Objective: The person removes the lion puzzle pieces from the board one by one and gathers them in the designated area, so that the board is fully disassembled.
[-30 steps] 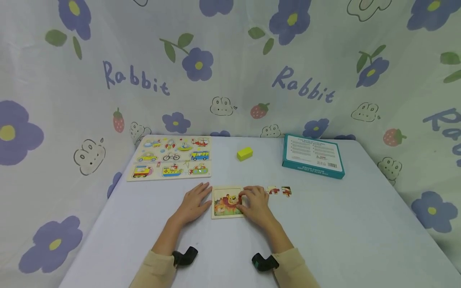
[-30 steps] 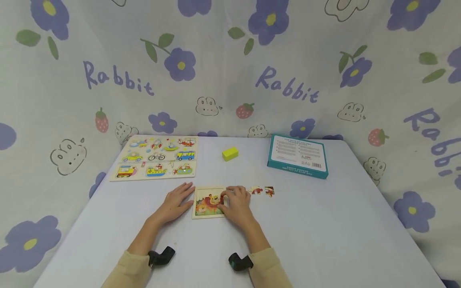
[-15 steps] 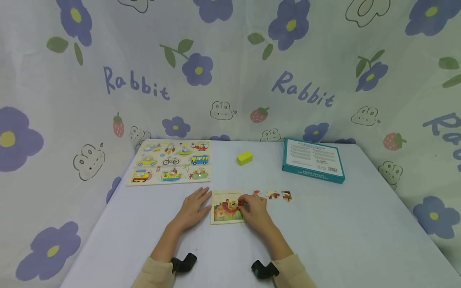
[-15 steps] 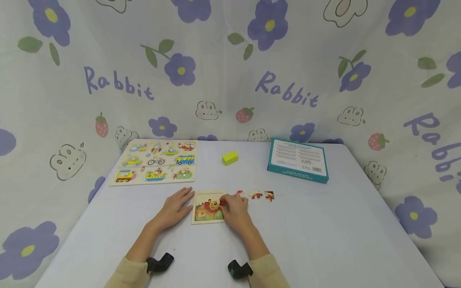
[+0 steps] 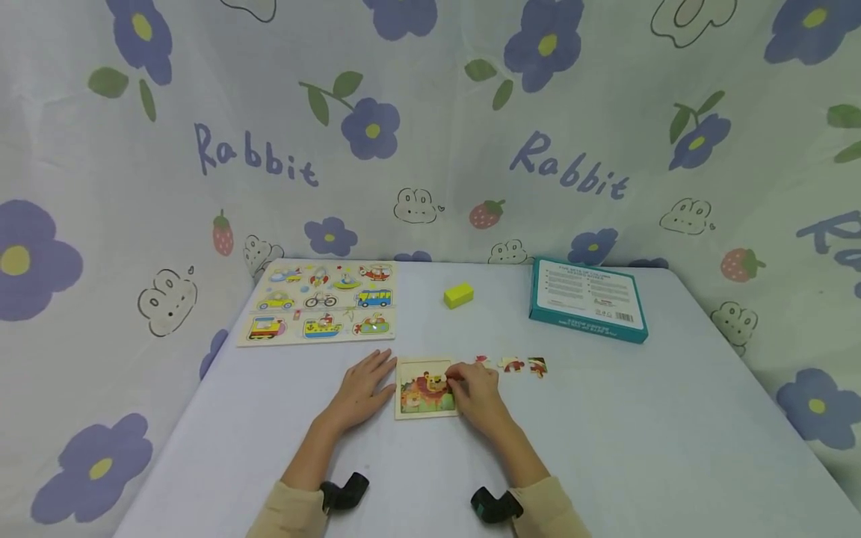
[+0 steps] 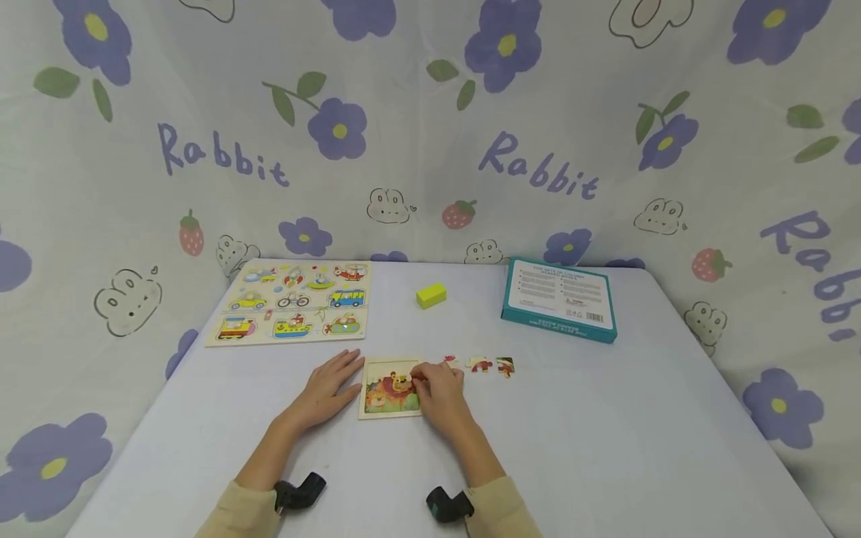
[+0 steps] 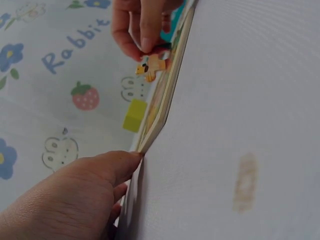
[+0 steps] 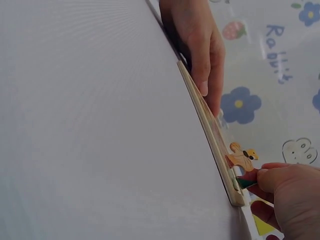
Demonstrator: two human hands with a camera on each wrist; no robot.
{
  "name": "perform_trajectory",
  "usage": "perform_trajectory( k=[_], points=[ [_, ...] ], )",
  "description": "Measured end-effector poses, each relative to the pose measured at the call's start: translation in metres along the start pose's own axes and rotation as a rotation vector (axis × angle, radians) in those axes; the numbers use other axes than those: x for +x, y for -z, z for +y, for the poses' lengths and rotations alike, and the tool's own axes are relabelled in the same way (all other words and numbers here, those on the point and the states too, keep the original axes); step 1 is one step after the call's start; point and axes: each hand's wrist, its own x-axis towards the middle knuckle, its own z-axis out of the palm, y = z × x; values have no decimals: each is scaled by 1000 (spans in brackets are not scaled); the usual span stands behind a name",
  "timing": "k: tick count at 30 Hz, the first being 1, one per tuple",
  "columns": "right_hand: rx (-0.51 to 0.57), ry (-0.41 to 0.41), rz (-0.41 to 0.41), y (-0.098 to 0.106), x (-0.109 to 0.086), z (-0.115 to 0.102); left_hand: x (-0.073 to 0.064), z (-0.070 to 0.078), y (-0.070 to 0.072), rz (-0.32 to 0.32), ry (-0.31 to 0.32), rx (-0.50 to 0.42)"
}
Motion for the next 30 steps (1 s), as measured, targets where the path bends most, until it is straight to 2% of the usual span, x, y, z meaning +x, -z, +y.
perform_trajectory(
  k=[8, 12, 20, 26, 30],
  points=[
    [35, 2, 73, 2, -1, 1, -2, 0, -1, 21, -20, 9],
    [70, -57, 98, 9, 1, 2, 0, 1, 0, 27, -31, 13],
    [88, -227, 109, 34, 2, 8, 2, 1, 2, -1, -12, 24],
    [51, -257, 157, 58, -5, 24, 3, 1, 2, -10, -2, 14],
    [46, -298, 153, 73, -14, 37, 3, 0, 1, -8, -9, 15]
  ],
)
